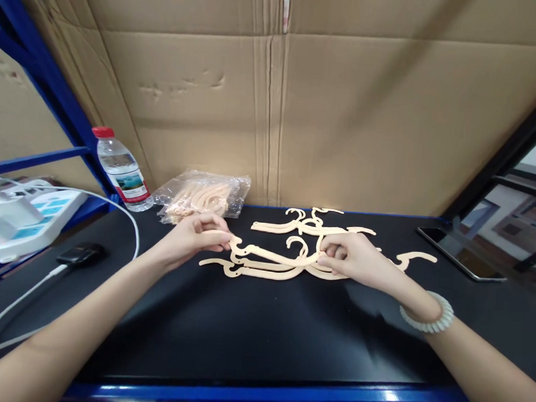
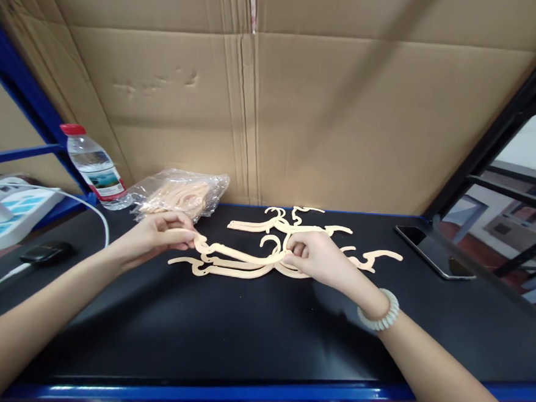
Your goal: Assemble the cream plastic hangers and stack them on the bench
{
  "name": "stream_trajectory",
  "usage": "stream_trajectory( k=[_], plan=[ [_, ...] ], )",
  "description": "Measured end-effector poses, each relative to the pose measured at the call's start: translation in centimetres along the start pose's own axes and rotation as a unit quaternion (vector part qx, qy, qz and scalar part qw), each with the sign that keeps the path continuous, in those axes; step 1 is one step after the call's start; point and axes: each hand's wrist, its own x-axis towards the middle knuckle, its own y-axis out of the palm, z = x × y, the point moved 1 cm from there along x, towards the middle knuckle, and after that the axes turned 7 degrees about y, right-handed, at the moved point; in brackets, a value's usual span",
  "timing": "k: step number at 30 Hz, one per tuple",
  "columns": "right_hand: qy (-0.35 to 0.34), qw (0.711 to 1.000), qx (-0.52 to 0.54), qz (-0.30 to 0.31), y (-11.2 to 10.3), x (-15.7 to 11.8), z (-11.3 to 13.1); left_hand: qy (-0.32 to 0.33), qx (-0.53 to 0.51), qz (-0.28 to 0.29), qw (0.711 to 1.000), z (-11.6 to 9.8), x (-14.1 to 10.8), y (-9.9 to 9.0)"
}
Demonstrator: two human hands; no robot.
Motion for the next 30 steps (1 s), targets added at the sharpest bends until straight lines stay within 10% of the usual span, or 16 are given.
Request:
stream_trajectory(
  k=[10,18,30],
  plan=[
    [0.044,0.993,-0.103,0.021,1.4,-0.8,0.2,0.144,0.351,0.244,0.893,-0.8,-0.4,-1.7],
    [0.058,0.987,-0.151,0.011,2.3,-0.4,-0.3,0.171,0.476,0.274,0.818,-0.4,-0.9,-1.1],
    [-0.003,0.982,-0.185,-0.02,3.2,-0.4,-0.7,0.153,0.543,0.262,0.783,-1.0,-1.6,-0.4]
  ],
)
